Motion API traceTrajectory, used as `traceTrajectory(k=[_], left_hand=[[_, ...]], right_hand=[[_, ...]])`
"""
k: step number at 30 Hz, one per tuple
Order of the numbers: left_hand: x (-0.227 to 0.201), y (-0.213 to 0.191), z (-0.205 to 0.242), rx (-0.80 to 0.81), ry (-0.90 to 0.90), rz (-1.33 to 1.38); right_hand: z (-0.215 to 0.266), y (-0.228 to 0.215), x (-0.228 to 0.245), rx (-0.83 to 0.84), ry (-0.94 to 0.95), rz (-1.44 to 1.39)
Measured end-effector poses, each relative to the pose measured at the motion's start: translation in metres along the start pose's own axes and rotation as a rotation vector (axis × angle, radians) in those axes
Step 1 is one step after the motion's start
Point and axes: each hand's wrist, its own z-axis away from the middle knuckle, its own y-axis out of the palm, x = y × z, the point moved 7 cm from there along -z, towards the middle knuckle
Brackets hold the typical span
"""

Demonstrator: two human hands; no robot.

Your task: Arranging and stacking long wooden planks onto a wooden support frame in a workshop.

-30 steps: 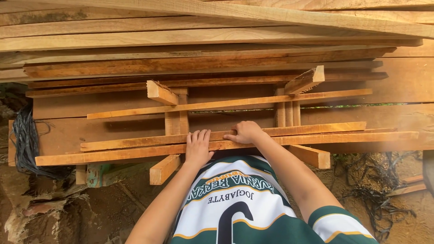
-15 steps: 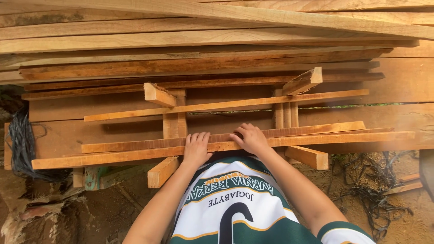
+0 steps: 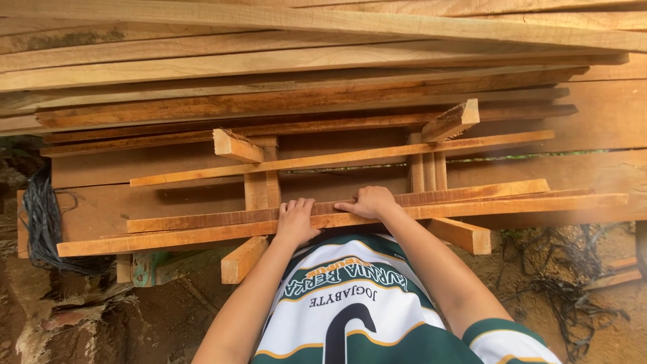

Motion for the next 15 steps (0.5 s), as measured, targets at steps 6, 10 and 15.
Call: traceTrajectory(k=[6, 10, 15], left_hand=[[-0.002, -0.003, 0.000, 0.005, 0.011, -0.040], [-0.007, -0.007, 0.004, 0.005, 0.026, -0.055], [-0.007, -0.004, 0.003, 0.005, 0.036, -0.070]], right_hand=[[0.004, -0.002, -0.001, -0.052, -0.004, -0.031], [-0.012, 0.013, -0.015, -0.138, -0.037, -0.109], [0.000, -0.044, -0.005, -1.169, -0.306, -0.078]])
